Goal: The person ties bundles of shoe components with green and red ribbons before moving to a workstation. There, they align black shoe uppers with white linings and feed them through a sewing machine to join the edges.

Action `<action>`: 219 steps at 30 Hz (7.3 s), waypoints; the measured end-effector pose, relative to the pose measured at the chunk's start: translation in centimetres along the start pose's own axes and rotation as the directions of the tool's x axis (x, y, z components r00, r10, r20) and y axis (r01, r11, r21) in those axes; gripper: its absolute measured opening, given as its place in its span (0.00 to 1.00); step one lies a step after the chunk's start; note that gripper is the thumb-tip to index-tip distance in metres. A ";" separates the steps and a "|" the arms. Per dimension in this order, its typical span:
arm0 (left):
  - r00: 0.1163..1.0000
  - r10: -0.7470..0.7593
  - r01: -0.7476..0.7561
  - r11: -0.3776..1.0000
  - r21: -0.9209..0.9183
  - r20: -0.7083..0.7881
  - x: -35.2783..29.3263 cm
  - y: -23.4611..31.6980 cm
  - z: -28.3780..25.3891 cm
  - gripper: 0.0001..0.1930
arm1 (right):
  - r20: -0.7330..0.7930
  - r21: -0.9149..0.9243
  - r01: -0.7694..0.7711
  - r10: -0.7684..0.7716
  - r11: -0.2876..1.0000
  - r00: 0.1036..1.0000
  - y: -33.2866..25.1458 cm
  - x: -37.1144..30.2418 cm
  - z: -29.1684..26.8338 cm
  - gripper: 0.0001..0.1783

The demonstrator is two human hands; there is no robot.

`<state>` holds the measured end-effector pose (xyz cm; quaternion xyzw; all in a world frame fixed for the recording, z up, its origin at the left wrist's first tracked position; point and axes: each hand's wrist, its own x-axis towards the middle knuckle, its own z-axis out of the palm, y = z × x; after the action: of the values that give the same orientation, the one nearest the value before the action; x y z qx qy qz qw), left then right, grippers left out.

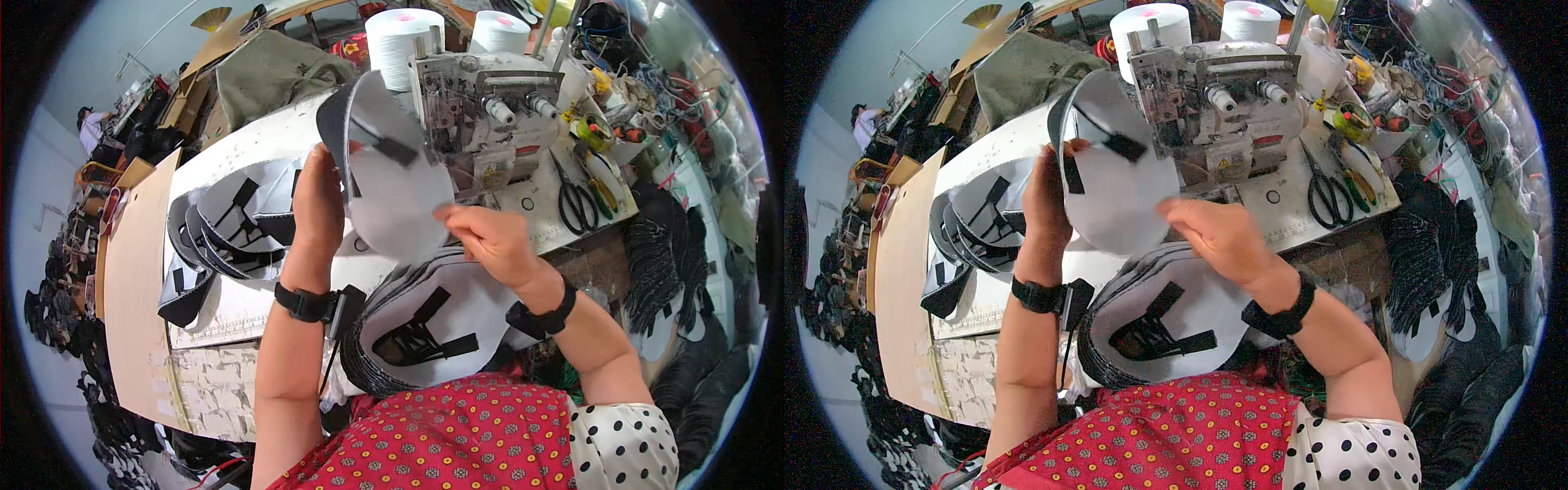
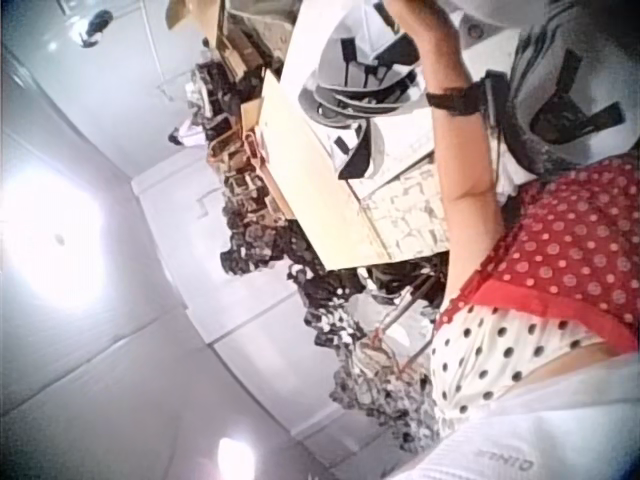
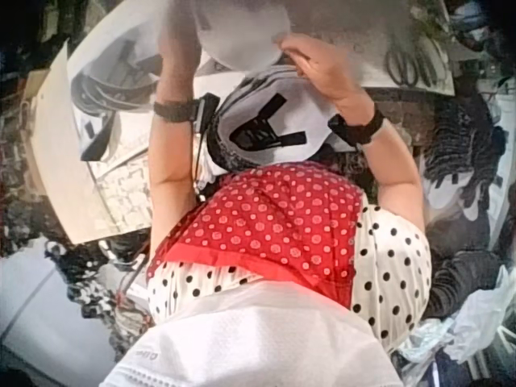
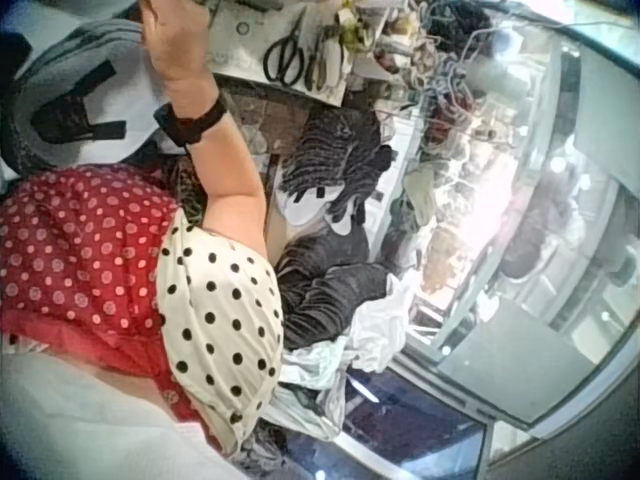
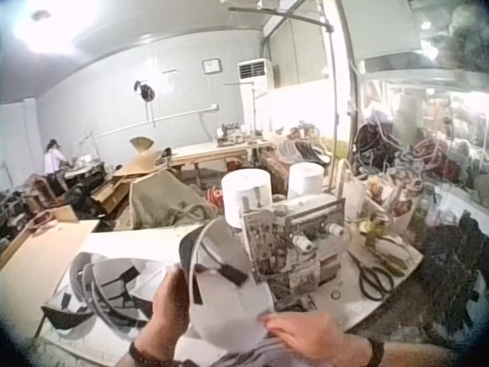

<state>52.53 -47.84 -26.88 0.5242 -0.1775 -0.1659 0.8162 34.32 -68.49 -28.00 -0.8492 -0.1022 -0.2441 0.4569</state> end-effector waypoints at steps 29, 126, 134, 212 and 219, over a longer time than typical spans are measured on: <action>0.801 -0.155 0.329 0.921 0.208 -0.578 2.2 -0.9 -10.9 0.14 | 0.440 -0.187 0.226 -0.124 0.956 0.890 -3.6 -2.8 -1.5 0.11; 0.616 0.788 0.346 -0.258 0.902 -0.011 -1.9 2.9 -11.8 0.28 | 0.413 -0.176 0.348 -0.252 0.921 0.875 -3.0 -1.7 -1.7 0.18; 0.952 -0.193 0.227 0.965 0.127 -0.235 -3.3 3.3 -2.1 0.30 | 0.094 0.376 -0.488 0.491 0.788 0.866 -1.5 4.7 -1.8 0.07; 0.962 -0.096 0.116 0.991 0.064 -0.255 3.2 -0.8 -3.7 0.15 | 0.370 -0.230 0.238 -0.142 0.944 0.918 -0.7 -2.4 2.5 0.22; 0.812 0.137 0.461 0.446 0.767 -0.568 0.2 2.8 -14.2 0.18 | 0.356 -0.105 0.085 -0.042 0.991 0.933 -4.0 -2.3 -1.8 0.12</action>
<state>59.56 -35.49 -29.77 0.9067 0.0618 0.0281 0.4164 30.14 -67.64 -25.45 -0.9011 -0.1953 -0.1079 0.3719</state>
